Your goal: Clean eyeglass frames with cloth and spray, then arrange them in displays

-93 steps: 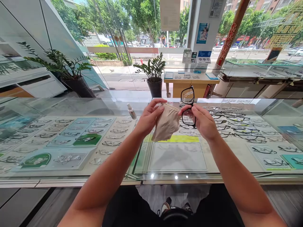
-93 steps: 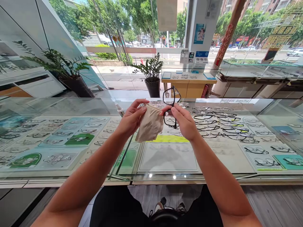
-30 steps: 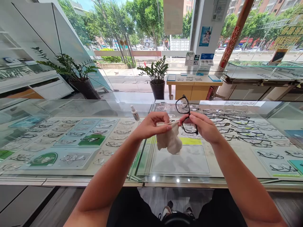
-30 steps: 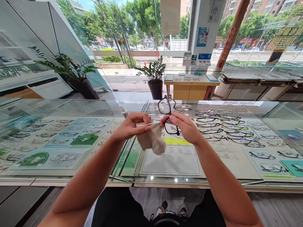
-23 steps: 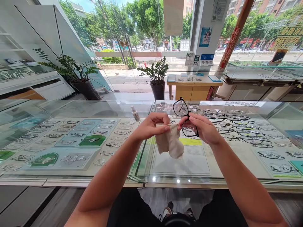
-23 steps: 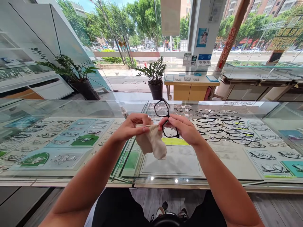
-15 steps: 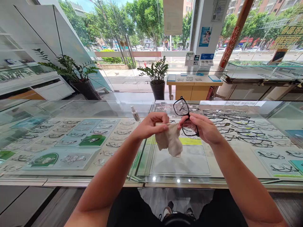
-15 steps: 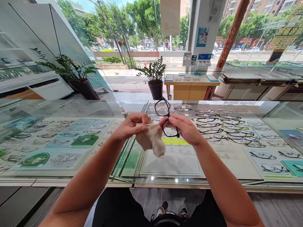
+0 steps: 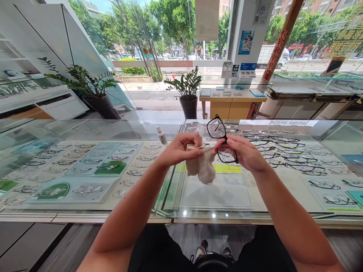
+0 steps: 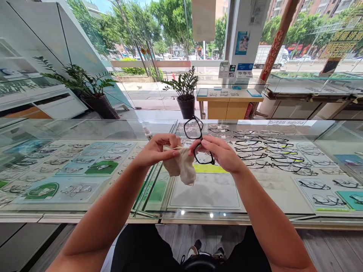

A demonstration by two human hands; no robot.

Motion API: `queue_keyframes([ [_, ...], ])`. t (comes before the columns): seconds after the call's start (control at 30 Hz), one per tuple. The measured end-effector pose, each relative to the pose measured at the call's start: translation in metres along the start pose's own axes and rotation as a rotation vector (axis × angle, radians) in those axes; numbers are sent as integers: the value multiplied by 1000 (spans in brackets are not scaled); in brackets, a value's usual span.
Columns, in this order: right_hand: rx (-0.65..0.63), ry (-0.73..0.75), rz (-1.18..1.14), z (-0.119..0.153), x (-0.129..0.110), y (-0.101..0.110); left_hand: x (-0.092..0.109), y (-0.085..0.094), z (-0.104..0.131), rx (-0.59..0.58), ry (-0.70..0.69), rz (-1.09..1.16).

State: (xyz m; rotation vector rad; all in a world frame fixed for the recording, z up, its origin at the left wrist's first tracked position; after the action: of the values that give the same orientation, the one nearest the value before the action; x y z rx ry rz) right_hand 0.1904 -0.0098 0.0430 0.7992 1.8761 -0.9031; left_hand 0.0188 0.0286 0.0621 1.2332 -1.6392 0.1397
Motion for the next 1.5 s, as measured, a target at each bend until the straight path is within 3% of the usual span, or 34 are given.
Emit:
queue_keyframes([
  [0.17,-43,-28,55,0,3,-4,3,-3,0,-12,-14,3],
  [0.4,25,-13,126,3,1,13,-3,0,-1,-32,26,-33],
  [0.7,71,63,208,5,-20,19,-22,11,-2,69,163,203],
  [0.87,92,88,212,5,-21,21,-47,10,-1,167,328,403],
  [0.97,106,110,208,5,-23,24,-60,0,3,106,473,497],
  [1.07,110,127,224,5,-25,25,-63,-8,4,38,534,556],
  [1.37,146,147,233,6,-26,28,-71,-22,5,-21,573,642],
  [1.5,153,147,283,6,-26,29,-68,-14,2,71,488,594],
])
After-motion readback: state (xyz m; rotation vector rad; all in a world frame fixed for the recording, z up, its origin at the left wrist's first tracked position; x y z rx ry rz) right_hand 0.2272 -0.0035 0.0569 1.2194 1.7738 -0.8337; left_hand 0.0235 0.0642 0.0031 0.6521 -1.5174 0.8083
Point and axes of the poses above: each hand's wrist, its own z-axis away from the middle knuckle, its own y-axis out of the back of the hand, x = y × z, the point moved 8 cm from there along -z, towards the middle knuckle, and after that the axes turned 10 degrees about -z, right-handed, at the moved point
